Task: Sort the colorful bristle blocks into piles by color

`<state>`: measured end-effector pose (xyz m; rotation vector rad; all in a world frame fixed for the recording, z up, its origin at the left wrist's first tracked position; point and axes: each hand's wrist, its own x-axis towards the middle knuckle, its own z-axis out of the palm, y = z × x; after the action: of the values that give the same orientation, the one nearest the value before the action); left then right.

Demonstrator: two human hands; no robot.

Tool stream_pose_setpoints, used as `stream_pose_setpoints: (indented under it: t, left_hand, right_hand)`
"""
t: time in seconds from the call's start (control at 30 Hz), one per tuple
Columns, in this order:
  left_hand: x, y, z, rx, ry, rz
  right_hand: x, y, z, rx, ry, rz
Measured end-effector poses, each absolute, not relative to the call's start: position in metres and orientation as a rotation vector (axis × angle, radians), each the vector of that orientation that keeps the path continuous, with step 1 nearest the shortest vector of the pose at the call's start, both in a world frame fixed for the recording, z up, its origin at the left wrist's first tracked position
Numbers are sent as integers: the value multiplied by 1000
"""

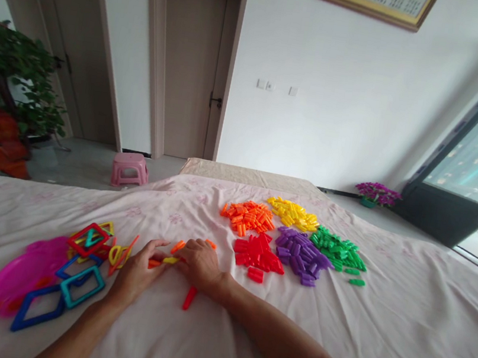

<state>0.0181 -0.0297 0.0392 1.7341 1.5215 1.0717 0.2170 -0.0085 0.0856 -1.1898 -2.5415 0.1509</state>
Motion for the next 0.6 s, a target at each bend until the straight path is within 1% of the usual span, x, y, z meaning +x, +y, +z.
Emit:
stream_pose_setpoints:
  t: [0.13,0.23,0.33,0.47,0.6]
  left_hand:
    - [16,-28,35,1706,1499,1096]
    - [12,-23,28,1730,1575,1101]
    - [10,-19,24,1743,1668,1147]
    - [9,-17,27,1791,1783,1179]
    - [10,-17,29,1812,1806,1136]
  right_hand:
    - [244,0,94,-1231,-2370,217]
    - [283,16,100,-1357,-2206,236]
    - [336,42,110,-1565,-2065,114]
    - [416,79,135,-1861,-1810,-81]
    - [464,101,154,-2054,-1499,-107]
